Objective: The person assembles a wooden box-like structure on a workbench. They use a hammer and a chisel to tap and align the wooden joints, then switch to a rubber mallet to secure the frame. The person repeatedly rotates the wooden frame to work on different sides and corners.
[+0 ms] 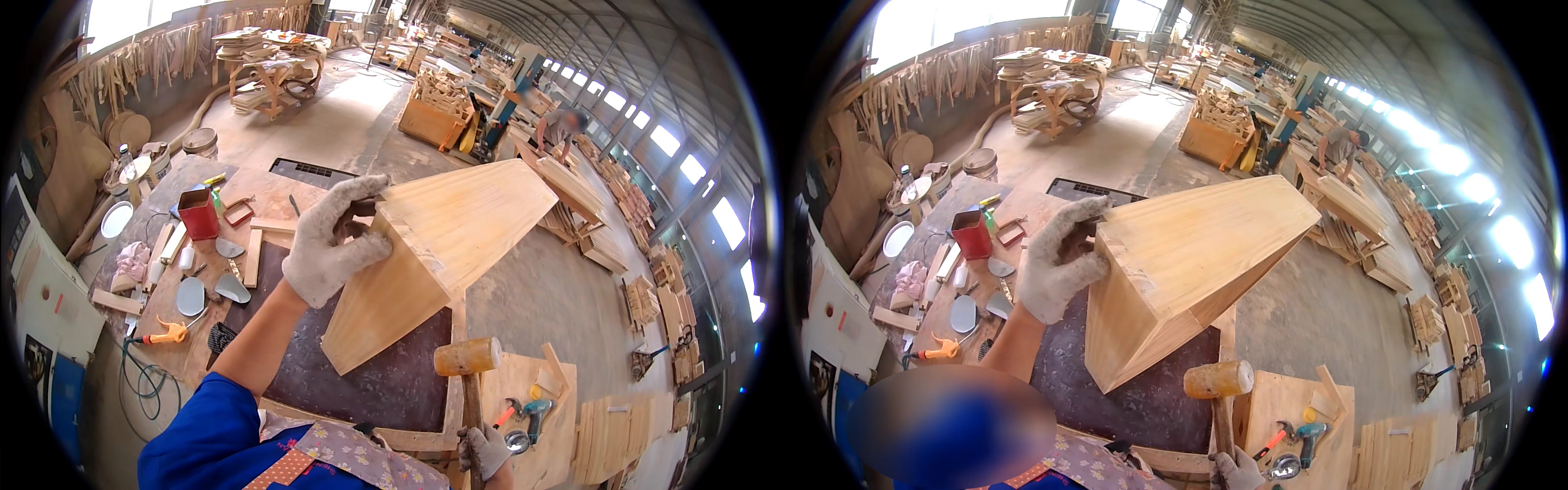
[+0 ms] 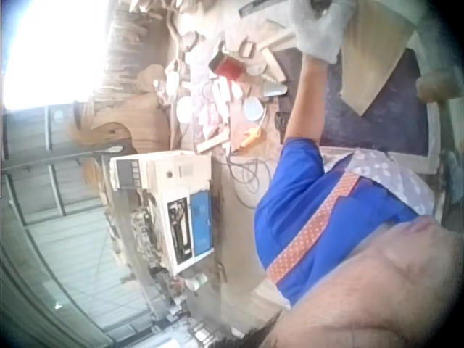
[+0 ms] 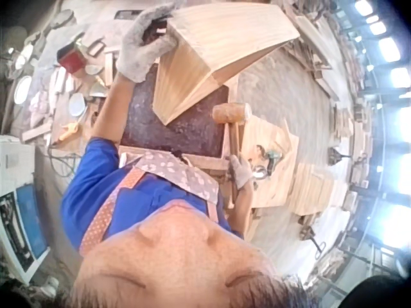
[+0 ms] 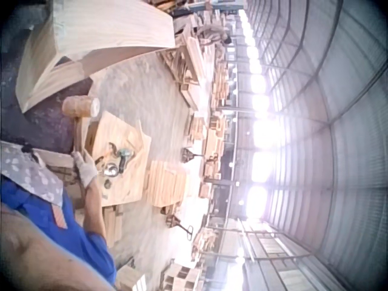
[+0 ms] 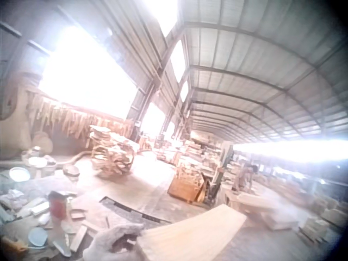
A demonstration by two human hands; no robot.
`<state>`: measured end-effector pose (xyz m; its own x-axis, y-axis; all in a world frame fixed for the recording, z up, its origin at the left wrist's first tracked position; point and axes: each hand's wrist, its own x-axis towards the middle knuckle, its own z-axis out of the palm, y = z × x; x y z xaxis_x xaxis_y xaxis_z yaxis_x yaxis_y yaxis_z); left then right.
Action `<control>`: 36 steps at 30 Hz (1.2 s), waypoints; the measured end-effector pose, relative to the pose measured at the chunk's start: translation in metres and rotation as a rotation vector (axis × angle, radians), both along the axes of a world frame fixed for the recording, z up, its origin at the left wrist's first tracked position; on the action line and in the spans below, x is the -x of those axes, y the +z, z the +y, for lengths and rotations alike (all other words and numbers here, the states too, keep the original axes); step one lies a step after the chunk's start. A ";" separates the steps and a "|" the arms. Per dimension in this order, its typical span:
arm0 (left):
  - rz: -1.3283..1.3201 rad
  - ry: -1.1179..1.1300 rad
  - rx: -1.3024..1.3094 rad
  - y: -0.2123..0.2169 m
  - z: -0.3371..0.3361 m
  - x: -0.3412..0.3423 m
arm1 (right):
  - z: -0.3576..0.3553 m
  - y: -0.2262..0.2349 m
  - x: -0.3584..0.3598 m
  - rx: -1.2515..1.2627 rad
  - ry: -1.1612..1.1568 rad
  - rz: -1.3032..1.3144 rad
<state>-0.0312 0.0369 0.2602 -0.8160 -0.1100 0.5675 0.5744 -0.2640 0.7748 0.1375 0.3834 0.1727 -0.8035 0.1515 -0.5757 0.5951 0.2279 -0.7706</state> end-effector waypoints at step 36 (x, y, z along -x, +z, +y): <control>-0.426 0.418 0.141 -0.170 0.007 0.002 | -0.071 0.027 0.118 -0.019 0.486 0.030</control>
<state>-0.0328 0.0435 0.0904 -0.8782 -0.4178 0.2330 0.2391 0.0385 0.9702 0.0199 0.3126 0.2001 -0.8001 -0.2353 -0.5517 0.3936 0.4880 -0.7790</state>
